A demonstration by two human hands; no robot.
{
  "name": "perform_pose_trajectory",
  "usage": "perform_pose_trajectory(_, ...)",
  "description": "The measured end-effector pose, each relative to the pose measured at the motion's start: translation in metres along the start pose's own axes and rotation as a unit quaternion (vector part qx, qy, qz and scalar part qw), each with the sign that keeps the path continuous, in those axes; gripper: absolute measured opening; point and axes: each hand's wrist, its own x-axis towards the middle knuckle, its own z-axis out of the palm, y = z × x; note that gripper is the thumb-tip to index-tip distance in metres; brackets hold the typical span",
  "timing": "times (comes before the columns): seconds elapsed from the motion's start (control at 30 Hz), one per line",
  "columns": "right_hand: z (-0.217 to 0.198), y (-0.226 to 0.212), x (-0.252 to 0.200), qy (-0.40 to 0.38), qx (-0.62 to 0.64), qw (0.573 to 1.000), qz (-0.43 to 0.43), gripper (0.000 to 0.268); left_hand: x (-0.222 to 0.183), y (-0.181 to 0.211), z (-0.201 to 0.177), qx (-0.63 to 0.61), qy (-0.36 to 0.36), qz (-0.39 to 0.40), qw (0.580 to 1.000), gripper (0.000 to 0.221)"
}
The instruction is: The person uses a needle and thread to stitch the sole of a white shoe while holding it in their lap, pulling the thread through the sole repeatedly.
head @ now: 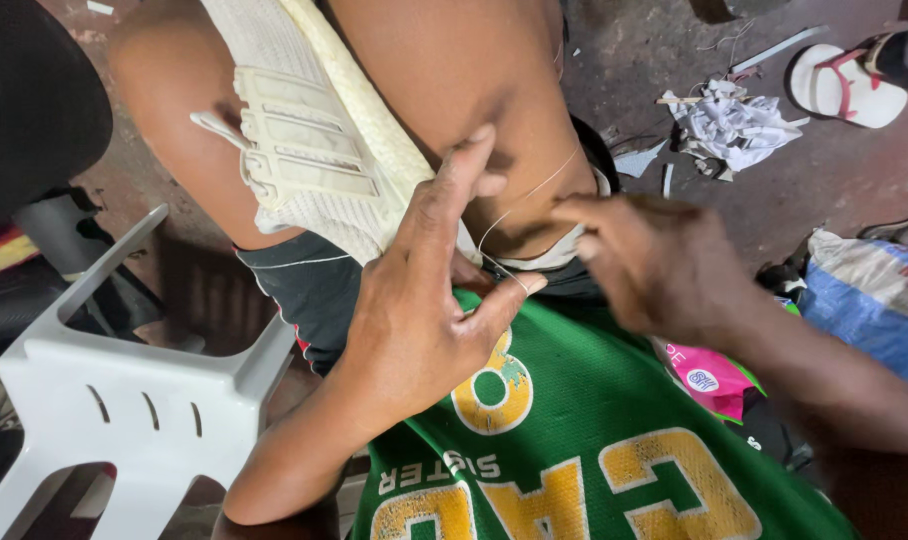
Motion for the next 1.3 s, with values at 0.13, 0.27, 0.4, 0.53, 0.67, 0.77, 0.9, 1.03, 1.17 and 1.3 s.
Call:
perform_pose_trajectory(0.13,0.015,-0.033,0.018,0.071,0.127,0.984,-0.101,0.024,-0.005,-0.002,0.001,-0.016,0.002,0.017,1.0,0.078)
perform_pose_trajectory(0.27,0.018,-0.035,0.015,0.015,0.472,0.881,0.023,0.029,-0.031,-0.009,-0.012,0.101,0.187,0.083,0.974,0.02)
perform_pose_trajectory(0.4,0.022,-0.036,0.015,0.026,0.431,0.9,0.049,0.045,-0.051,-0.046,-0.03,0.271,0.22,0.052,0.936,0.014)
perform_pose_trajectory(0.53,0.037,-0.056,0.027,0.013,0.33,0.943,0.038,0.071,-0.066,-0.086,-0.024,0.291,0.159,0.042,0.943,0.01)
perform_pose_trajectory(0.67,0.052,-0.069,0.039,0.048,0.304,0.949,0.068,0.075,-0.085,-0.098,-0.031,0.052,0.204,-0.025,0.977,0.015)
perform_pose_trajectory(0.77,0.058,-0.066,0.043,0.057,0.326,0.942,0.063,0.072,-0.091,-0.098,-0.041,-0.296,0.208,-0.03,0.932,0.018)
perform_pose_trajectory(0.9,0.061,-0.065,0.042,0.064,0.327,0.941,0.057,0.07,-0.08,-0.085,-0.05,-0.284,0.174,-0.112,0.936,0.015)
perform_pose_trajectory(1.03,0.06,-0.067,0.045,0.07,0.288,0.953,0.063,0.071,-0.057,-0.071,-0.049,0.188,0.14,0.052,0.971,0.008)
perform_pose_trajectory(1.17,0.062,-0.07,0.049,0.079,0.296,0.95,0.056,0.073,-0.052,-0.078,-0.056,0.153,0.146,0.06,0.975,0.036)
perform_pose_trajectory(1.3,0.063,-0.07,0.054,0.069,0.351,0.93,0.088,0.071,-0.078,-0.117,-0.081,-0.007,0.218,-0.047,0.975,0.061)
